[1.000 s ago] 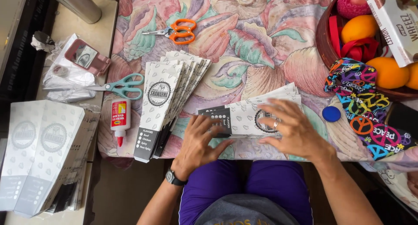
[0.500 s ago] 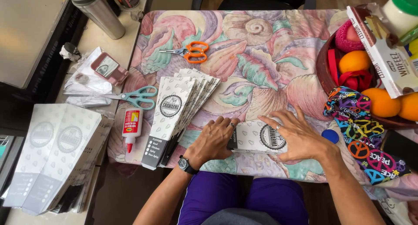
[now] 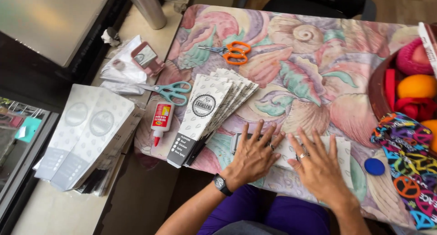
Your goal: The person folds flat paper packages into rectangular boxes by hand on a table. They repeatedly fold the sides and ends of each package, then place the finished boxes into a growing stack. The person handles the packages one at a time throughout the clip.
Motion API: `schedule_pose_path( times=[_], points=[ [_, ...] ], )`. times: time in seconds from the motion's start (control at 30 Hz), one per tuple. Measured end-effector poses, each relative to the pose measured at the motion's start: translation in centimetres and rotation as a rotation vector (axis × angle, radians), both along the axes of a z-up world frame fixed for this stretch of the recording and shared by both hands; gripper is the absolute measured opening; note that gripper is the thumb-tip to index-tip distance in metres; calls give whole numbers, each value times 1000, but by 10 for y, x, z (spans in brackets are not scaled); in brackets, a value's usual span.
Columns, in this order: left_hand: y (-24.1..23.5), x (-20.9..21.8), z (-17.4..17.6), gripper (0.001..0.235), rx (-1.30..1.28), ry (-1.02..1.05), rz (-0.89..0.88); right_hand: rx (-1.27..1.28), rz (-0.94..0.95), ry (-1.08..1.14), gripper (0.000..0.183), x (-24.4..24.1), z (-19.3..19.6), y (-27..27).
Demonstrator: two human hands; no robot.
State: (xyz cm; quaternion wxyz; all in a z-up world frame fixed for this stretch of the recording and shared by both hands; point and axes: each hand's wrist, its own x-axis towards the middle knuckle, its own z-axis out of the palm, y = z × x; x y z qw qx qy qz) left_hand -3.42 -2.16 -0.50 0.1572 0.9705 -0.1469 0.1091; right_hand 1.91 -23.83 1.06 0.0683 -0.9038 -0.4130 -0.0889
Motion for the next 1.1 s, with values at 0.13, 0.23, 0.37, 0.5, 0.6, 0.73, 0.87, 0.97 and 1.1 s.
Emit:
schedule_pose_path(
  times=[0.13,0.23,0.37,0.5,0.6,0.73,0.87,0.97,1.1],
  points=[
    [-4,-2,-26,61,-38,64,48,-56,-32,-74,69,-6,-32,7],
    [-1,-3,-34,63,4,26,64,-75,-68,38,69,1,-39,-8],
    [-1,-2,-33,63,-14,71,71,-149,-271,161,81,7,-51,-58],
    [2,1,-39,65,-6,104,36,-74,-341,-13,87,4,-58,-70],
    [25,0,11,65,-533,313,-78,-73,-342,73,87,6,-59,-73],
    [65,-8,24,56,-609,-97,31,14,-296,141,85,4,-57,-87],
    [78,-15,35,48,-425,-218,33,522,-216,305,58,-3,-22,-79],
    [58,-19,18,51,-365,-140,-82,611,-66,102,39,-8,-8,-78],
    [33,-14,0,36,-281,-74,-196,499,83,-6,26,-16,1,-70]
  ],
)
